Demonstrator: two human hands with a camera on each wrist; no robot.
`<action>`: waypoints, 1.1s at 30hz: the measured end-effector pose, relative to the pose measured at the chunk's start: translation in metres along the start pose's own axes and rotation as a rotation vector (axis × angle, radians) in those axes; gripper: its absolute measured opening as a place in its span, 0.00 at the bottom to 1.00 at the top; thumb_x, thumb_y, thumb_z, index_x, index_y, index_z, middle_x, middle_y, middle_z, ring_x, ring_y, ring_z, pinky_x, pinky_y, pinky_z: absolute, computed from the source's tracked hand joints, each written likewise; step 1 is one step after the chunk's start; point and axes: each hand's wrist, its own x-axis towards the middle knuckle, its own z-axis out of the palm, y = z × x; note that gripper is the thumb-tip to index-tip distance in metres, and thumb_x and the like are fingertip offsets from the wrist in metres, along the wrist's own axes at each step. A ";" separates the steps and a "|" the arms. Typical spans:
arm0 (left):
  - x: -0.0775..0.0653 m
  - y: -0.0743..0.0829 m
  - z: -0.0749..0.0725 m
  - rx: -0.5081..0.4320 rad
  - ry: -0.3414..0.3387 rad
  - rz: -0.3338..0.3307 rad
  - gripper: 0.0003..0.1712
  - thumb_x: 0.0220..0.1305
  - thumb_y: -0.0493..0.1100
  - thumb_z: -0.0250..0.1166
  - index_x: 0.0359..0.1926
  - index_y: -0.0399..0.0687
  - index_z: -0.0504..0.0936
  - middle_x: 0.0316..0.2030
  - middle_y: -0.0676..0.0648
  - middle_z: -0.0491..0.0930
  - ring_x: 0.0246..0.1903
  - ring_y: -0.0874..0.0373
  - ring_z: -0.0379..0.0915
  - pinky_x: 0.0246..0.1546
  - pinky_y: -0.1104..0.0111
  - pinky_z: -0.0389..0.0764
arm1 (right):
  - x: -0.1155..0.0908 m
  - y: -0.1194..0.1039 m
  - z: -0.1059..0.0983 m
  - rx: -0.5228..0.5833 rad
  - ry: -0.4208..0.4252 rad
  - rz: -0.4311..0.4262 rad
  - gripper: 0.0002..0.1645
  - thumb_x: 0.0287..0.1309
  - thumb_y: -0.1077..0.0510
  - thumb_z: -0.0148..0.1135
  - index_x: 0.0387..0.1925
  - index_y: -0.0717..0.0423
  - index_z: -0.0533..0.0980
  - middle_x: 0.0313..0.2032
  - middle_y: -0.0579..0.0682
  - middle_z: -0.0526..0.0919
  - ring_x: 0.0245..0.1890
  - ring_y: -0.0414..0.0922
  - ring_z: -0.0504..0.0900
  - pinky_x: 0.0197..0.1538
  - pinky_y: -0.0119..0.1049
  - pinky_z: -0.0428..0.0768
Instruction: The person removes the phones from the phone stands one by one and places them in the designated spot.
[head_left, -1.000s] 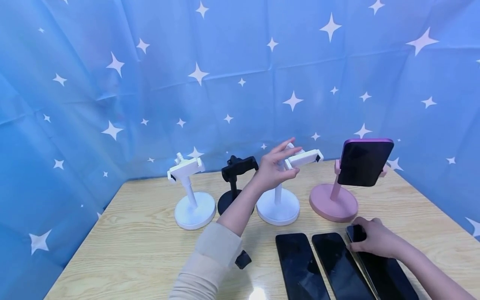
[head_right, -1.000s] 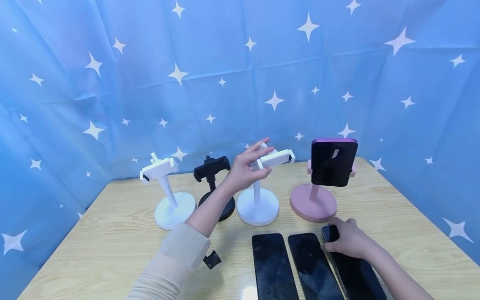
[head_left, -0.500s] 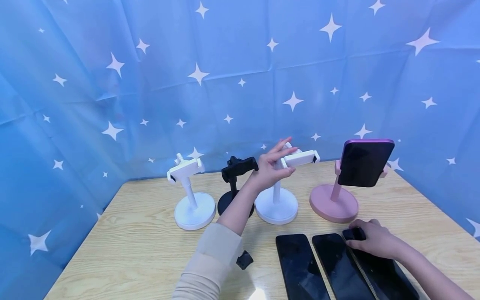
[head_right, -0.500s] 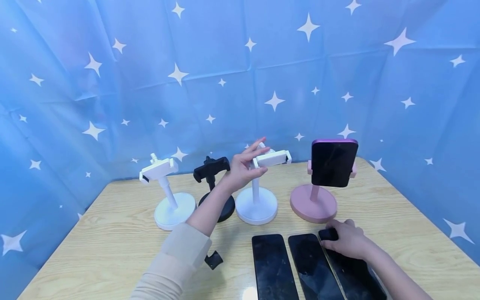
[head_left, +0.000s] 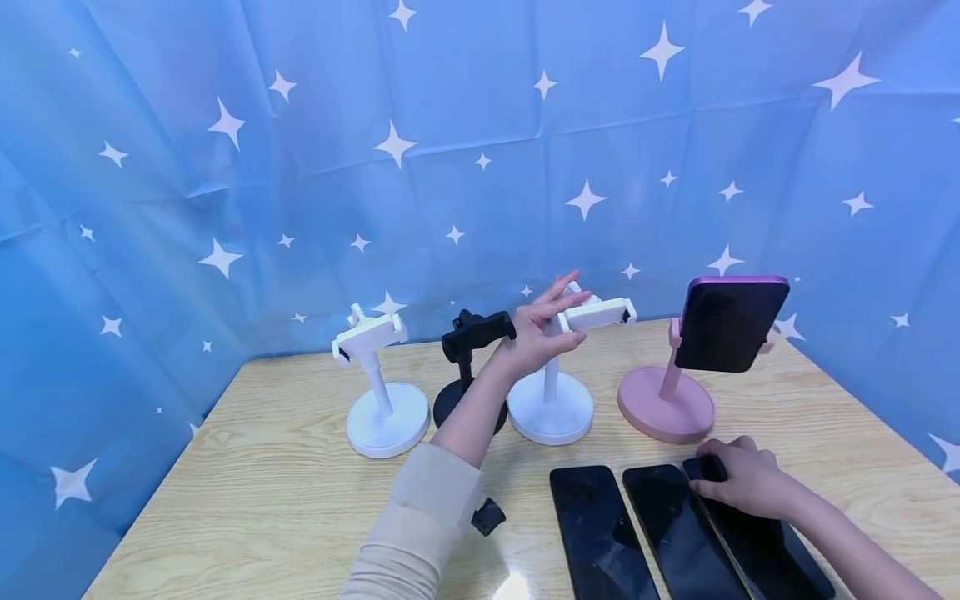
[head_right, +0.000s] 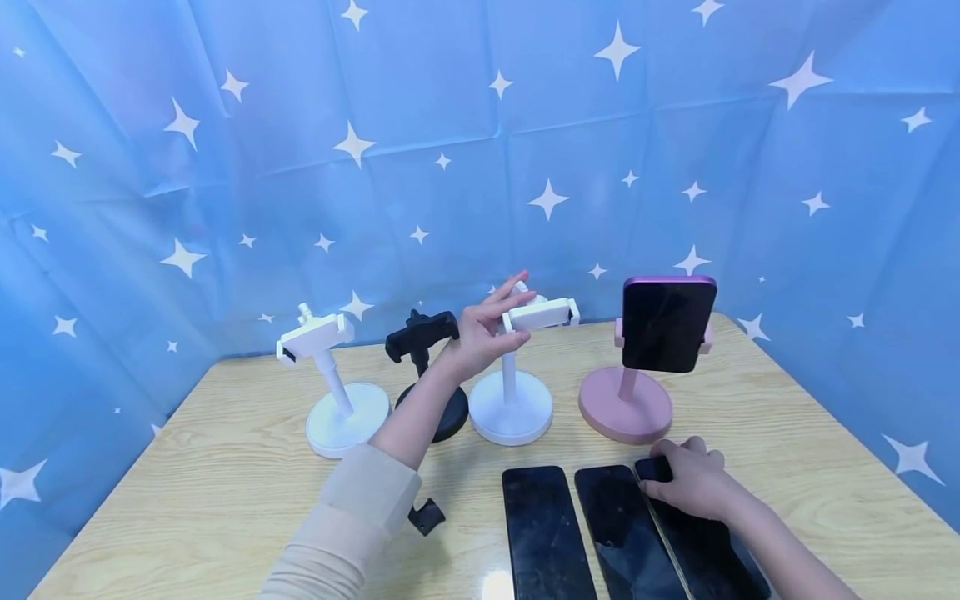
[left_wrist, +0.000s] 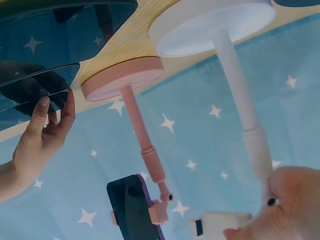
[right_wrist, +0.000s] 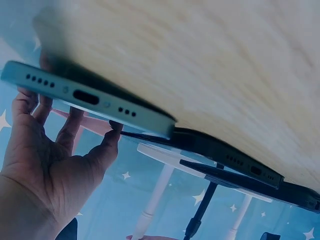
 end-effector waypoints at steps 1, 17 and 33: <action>0.000 -0.001 0.000 0.000 0.000 0.007 0.27 0.54 0.26 0.59 0.58 0.29 0.68 0.67 0.41 0.55 0.69 0.57 0.38 0.65 0.63 0.53 | 0.000 0.000 0.000 -0.002 0.003 0.001 0.33 0.48 0.44 0.64 0.47 0.66 0.72 0.37 0.59 0.74 0.38 0.54 0.65 0.37 0.52 0.66; 0.006 -0.034 -0.003 -0.025 -0.001 0.019 0.28 0.55 0.29 0.61 0.59 0.37 0.70 0.67 0.50 0.56 0.69 0.61 0.39 0.64 0.65 0.55 | -0.001 -0.001 0.003 0.002 0.014 0.007 0.32 0.48 0.45 0.64 0.46 0.66 0.72 0.38 0.60 0.74 0.40 0.56 0.65 0.38 0.54 0.63; 0.007 -0.029 -0.005 -0.099 -0.031 0.016 0.29 0.54 0.24 0.58 0.60 0.34 0.68 0.68 0.48 0.55 0.68 0.66 0.38 0.64 0.63 0.55 | -0.004 -0.005 0.000 -0.014 0.035 -0.014 0.29 0.49 0.47 0.64 0.45 0.66 0.73 0.38 0.60 0.74 0.41 0.57 0.65 0.38 0.53 0.62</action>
